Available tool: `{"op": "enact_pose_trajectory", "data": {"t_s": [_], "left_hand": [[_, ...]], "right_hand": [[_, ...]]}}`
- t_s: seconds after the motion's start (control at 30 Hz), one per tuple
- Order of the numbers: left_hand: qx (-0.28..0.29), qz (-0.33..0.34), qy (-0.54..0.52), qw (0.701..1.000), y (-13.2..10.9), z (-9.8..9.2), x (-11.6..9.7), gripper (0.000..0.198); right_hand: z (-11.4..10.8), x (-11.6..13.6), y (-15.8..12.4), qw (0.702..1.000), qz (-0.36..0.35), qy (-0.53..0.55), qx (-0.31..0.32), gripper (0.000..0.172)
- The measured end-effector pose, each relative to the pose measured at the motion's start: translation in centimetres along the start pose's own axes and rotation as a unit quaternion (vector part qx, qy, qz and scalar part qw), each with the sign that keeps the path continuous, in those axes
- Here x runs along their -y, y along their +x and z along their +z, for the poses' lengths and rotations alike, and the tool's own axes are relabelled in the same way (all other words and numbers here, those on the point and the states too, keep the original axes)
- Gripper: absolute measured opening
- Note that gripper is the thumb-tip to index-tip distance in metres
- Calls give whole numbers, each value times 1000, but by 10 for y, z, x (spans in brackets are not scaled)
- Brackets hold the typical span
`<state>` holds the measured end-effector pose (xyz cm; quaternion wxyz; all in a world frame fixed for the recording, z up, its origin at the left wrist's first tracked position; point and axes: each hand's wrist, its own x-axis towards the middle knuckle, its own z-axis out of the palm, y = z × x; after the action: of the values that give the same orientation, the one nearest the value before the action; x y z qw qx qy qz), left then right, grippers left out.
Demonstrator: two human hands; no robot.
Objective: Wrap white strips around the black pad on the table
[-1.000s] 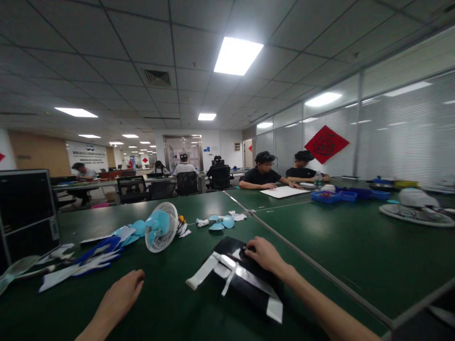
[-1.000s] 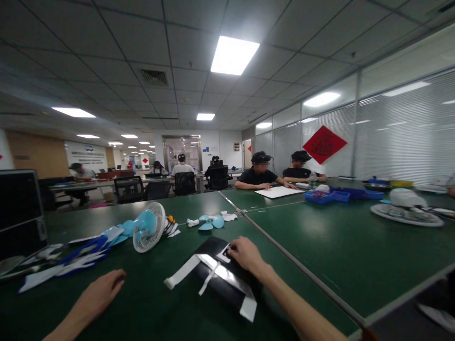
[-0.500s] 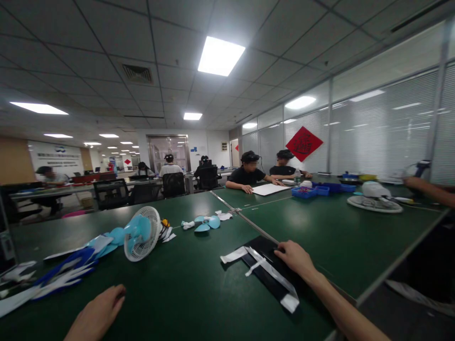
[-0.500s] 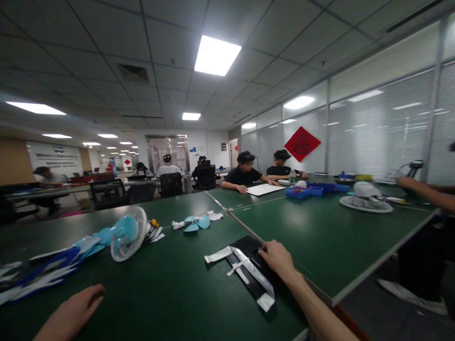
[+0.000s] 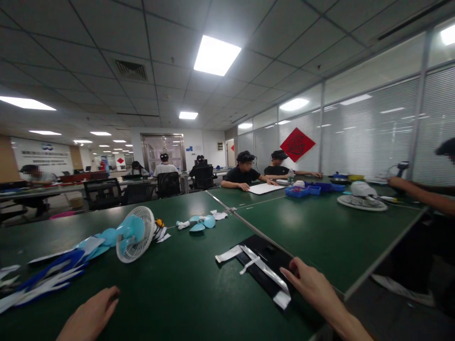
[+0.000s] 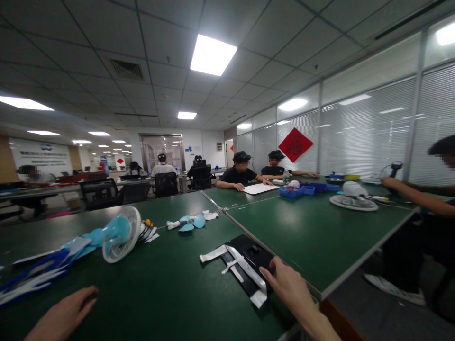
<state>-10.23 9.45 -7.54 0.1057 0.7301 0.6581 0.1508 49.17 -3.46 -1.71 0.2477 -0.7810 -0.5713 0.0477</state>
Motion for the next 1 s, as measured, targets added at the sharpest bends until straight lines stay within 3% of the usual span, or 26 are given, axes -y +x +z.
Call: {"op": "enact_pose_trajectory", "data": {"t_s": [0.23, 0.4, 0.57, 0.8, 1.0], "left_hand": [[21, -8, 0, 1000, 6, 4, 9, 50], [-1, -2, 2, 1000, 5, 6, 10, 51], [18, -3, 5, 1000, 8, 8, 15, 53], [8, -7, 2, 1000, 7, 7, 14, 52], [18, 8, 20, 1000, 11, 12, 22, 56]], "right_hand": [[10, -4, -17, 997, -21, 60, 51, 35], [21, -13, -11, 993, -32, 106, 45, 35], [24, -15, -7, 987, -14, 154, 38, 40], [9, 14, -20, 949, 17, 294, 112, 39], [-13, 54, -18, 934, -79, 346, 44, 31]]}}
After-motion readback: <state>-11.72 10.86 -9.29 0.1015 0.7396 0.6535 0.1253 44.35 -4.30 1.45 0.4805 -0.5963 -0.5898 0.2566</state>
